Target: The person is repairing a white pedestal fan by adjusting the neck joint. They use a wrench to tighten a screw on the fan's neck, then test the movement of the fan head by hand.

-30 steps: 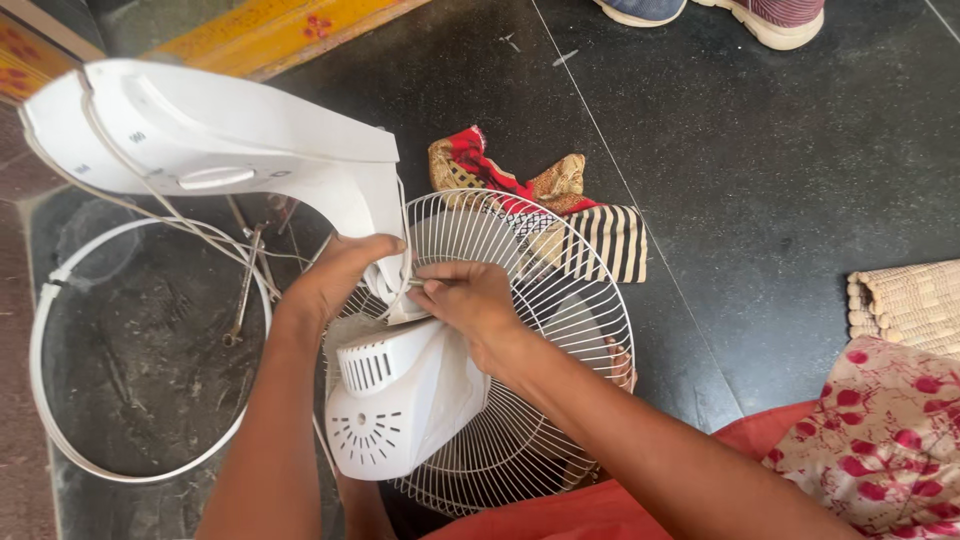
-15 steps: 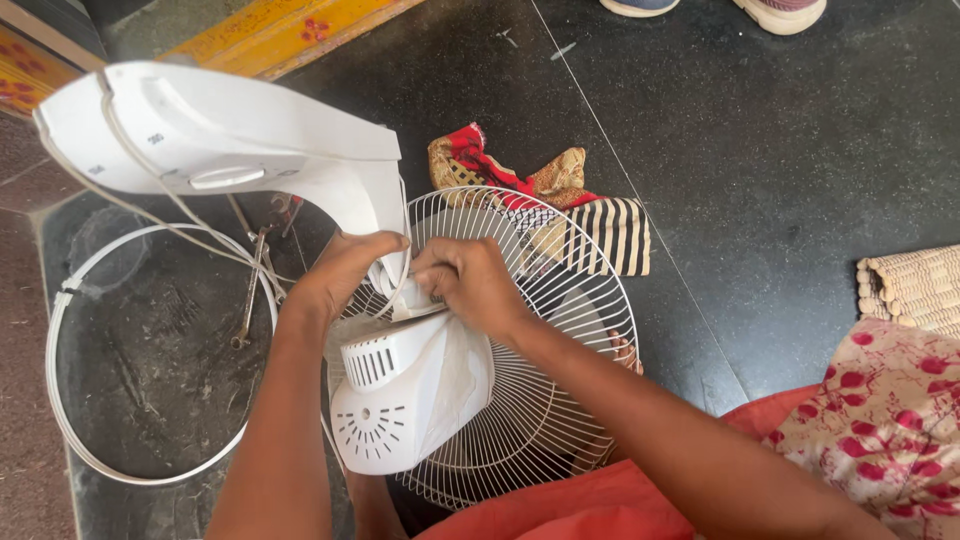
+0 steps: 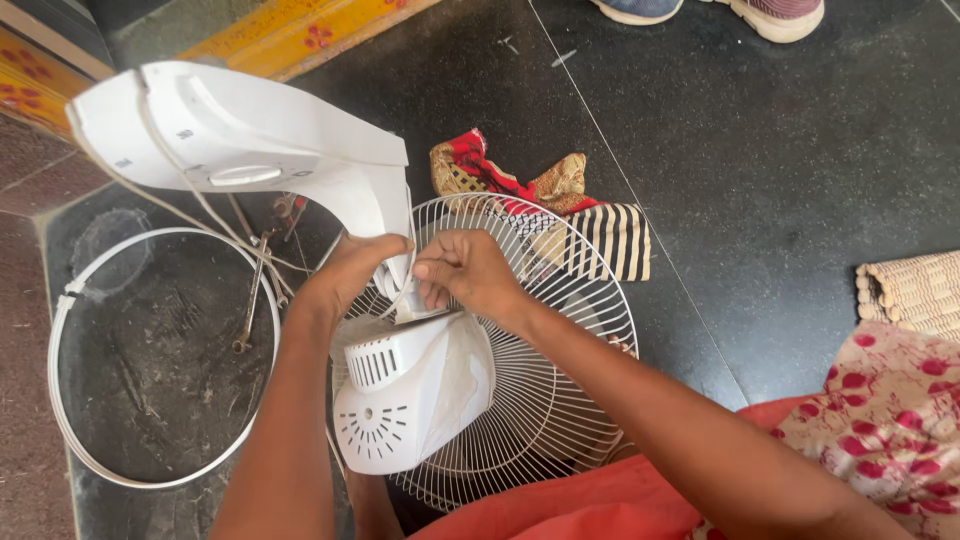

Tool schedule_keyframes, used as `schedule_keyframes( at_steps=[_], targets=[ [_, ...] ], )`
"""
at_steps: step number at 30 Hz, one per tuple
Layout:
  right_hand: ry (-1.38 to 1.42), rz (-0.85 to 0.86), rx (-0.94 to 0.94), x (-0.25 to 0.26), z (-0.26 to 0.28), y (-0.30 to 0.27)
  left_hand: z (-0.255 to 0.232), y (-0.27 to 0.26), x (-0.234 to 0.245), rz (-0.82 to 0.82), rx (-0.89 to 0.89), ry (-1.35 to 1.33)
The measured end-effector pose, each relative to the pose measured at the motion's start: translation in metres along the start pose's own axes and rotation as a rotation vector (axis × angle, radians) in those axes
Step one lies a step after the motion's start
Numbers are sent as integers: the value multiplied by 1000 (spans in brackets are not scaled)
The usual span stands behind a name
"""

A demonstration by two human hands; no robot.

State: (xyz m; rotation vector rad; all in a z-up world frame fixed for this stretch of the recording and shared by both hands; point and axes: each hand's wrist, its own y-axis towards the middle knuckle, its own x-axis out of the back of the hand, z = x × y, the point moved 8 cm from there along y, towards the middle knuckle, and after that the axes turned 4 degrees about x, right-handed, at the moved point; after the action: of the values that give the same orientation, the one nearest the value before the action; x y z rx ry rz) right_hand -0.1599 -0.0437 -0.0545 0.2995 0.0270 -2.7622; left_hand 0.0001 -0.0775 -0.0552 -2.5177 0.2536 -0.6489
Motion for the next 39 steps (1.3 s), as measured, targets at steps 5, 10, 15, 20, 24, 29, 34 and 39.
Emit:
schedule_keyframes(
  at_steps=[5,10,15,20,24,29,34,39],
  targets=[
    [-309,2,241,-4,21,-17,-2,-2,0,-28,-3,7],
    [-380,-83,265,-4,24,-28,-16,-4,-9,5,-49,-7],
    [142,-67,-206,7,-19,-13,-9,-5,-4,-29,64,78],
    [353,-56,-453,2,-42,-15,-7,-3,-4,-22,-7,11],
    [313,-76,-407,6,-38,-10,-8,4,0,-71,0,36],
    [48,-41,-119,11,-16,-5,-10,3,-7,-24,-47,-10],
    [-498,-70,190,5,22,-19,-21,1,-4,-86,-108,-39],
    [-719,-56,447,-9,59,-32,-21,-5,-6,-73,-83,5]
  ],
)
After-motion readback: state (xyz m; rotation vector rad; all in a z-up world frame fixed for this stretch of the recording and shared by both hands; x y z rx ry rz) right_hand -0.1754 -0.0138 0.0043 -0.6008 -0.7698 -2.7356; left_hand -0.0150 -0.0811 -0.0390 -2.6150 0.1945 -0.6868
